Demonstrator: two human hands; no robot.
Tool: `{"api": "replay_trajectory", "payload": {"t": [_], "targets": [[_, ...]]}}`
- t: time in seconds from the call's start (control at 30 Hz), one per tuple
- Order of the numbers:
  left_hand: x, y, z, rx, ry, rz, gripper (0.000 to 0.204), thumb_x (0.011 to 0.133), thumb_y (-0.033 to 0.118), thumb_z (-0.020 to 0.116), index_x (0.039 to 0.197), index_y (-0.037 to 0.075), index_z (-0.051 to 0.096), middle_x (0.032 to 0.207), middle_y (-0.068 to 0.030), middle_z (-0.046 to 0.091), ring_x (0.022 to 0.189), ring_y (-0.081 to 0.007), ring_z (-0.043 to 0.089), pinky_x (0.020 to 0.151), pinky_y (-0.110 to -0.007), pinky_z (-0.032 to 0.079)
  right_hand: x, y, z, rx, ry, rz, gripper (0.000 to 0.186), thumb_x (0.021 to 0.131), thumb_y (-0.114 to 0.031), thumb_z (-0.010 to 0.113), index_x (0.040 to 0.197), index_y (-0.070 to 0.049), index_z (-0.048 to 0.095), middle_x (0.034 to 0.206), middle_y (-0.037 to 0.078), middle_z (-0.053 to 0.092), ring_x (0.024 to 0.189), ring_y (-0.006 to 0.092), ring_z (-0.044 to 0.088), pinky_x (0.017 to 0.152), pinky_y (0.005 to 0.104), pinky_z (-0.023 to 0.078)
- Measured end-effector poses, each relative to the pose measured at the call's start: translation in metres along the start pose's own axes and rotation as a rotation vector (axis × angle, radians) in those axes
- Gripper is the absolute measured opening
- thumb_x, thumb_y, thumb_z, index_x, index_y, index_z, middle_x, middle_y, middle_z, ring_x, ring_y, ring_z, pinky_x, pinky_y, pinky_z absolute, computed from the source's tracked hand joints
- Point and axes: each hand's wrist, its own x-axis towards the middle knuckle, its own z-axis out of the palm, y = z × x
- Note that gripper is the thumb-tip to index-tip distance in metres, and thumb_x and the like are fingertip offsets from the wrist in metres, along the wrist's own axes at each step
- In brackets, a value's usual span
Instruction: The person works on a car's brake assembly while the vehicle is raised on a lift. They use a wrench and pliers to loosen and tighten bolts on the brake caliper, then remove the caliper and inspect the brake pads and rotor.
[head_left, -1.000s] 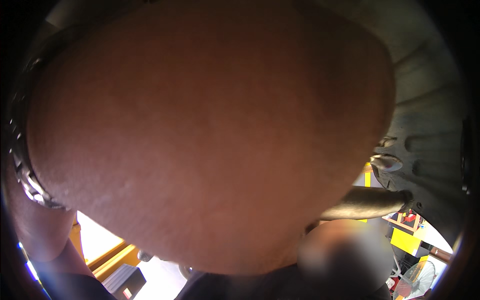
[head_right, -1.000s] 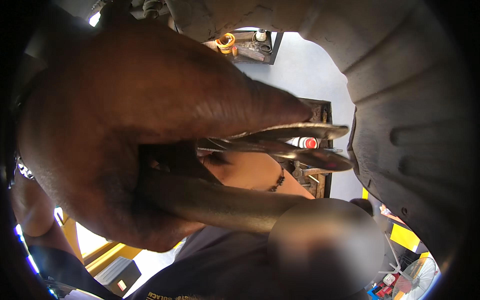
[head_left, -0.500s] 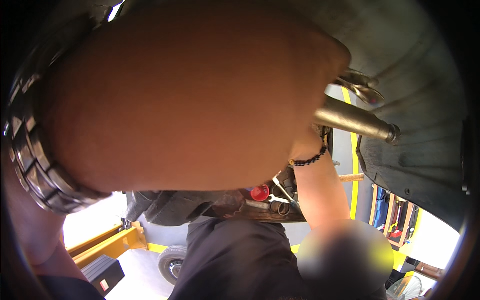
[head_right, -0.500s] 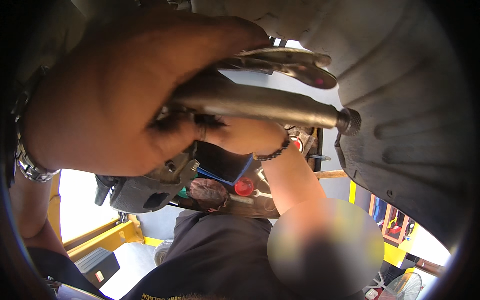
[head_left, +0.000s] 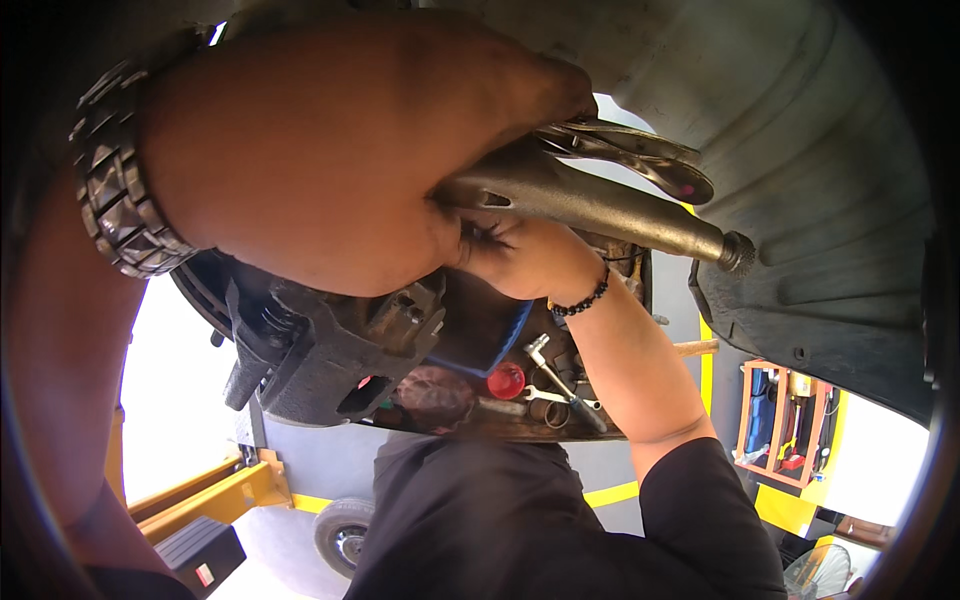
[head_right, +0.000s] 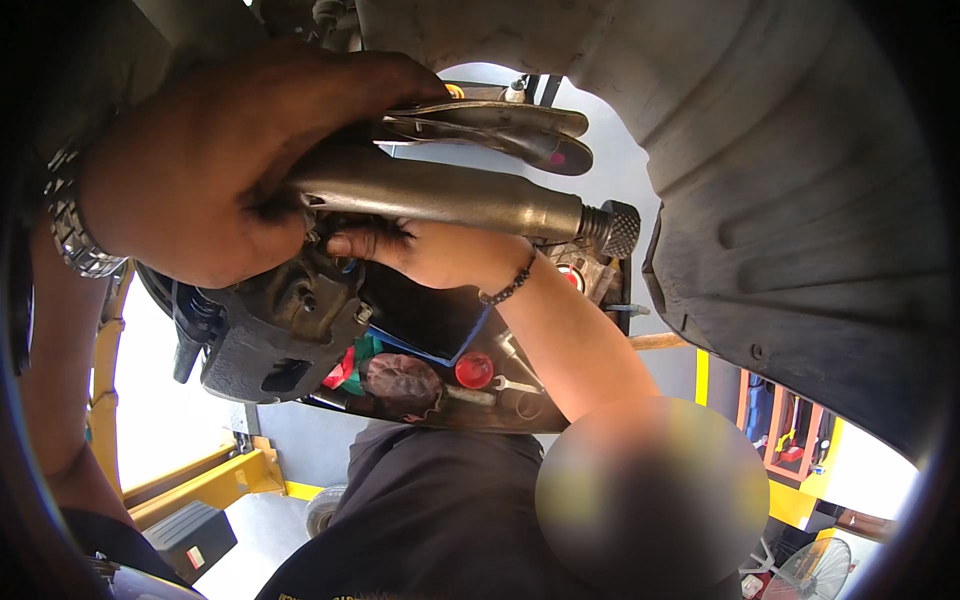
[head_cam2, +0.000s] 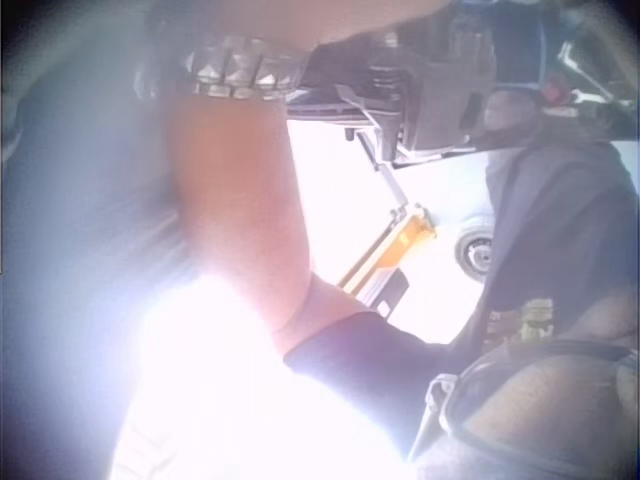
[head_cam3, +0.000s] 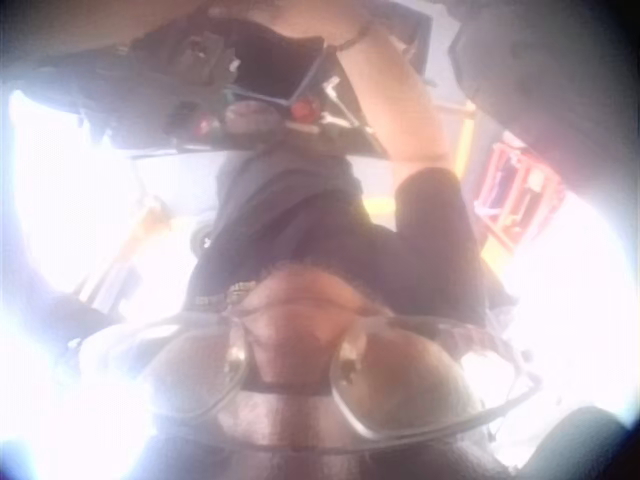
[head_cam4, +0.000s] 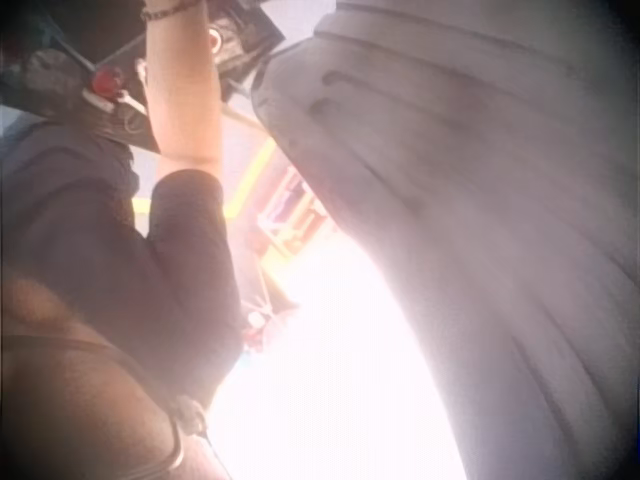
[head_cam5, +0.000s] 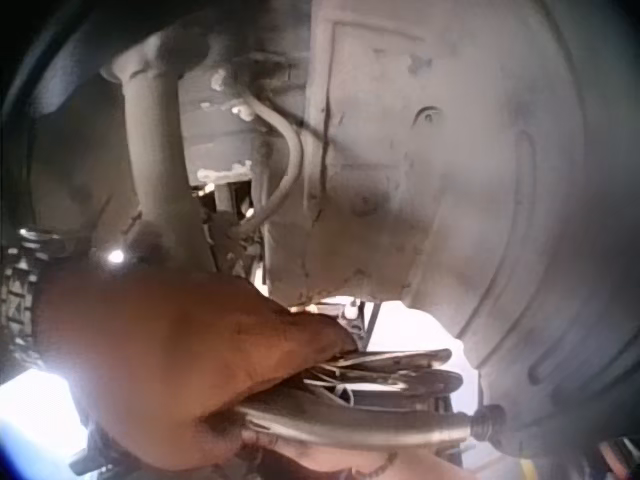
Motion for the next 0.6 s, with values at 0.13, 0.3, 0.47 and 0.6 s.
{"api": "replay_trajectory", "payload": {"t": [0.13, 0.3, 0.47, 0.6], "targets": [[-0.001, -0.002, -0.001, -0.018, -0.044, 0.005, 0.080, 0.058, 0.003, 0.062, 0.137, 0.004, 0.052, 0.118, -0.0192, 0.067, 0.105, -0.0352, 0.067, 0.090, -0.042, 0.054, 0.006, 0.001, 0.004, -0.036, 0.073, -0.116, 0.040, 0.093, -0.047, 0.068, 0.113, -0.012, 0.073, 0.101, 0.008, 0.073, 0.088, 0.0270, 0.069, 0.076, 0.0364, 0.054], [0.007, -0.011, 0.007, -0.255, -0.039, 0.027, 0.079, 0.058, 0.001, 0.057, 0.137, -0.001, 0.051, 0.116, -0.0221, 0.067, 0.103, -0.0346, 0.069, 0.088, -0.040, 0.056, 0.005, -0.007, 0.006, -0.184, 0.132, -0.134, 0.034, 0.097, -0.043, 0.065, 0.111, -0.014, 0.074, 0.099, 0.007, 0.074, 0.085, 0.0260, 0.070, 0.075, 0.0369, 0.055], [0.013, -0.013, 0.007, -0.466, -0.115, 0.053, 0.078, 0.058, 0.000, 0.053, 0.136, -0.004, 0.051, 0.115, -0.0246, 0.066, 0.100, -0.0356, 0.070, 0.086, -0.039, 0.056, -0.009, -0.005, 0.003, -0.299, 0.074, -0.164, 0.031, 0.101, -0.037, 0.059, 0.114, -0.012, 0.073, 0.106, 0.007, 0.073, 0.093, 0.0242, 0.069, 0.083, 0.0366, 0.054], [0.012, -0.019, -0.010, -0.450, -0.246, 0.117, 0.078, 0.059, 0.000, 0.053, 0.137, -0.004, 0.051, 0.118, -0.0250, 0.065, 0.104, -0.0356, 0.068, 0.089, -0.039, 0.055, -0.011, 0.000, -0.002, -0.552, 0.087, -0.399, 0.027, 0.101, -0.027, 0.061, 0.120, -0.010, 0.069, 0.113, 0.008, 0.071, 0.100, 0.0234, 0.067, 0.089, 0.0352, 0.053]]}}
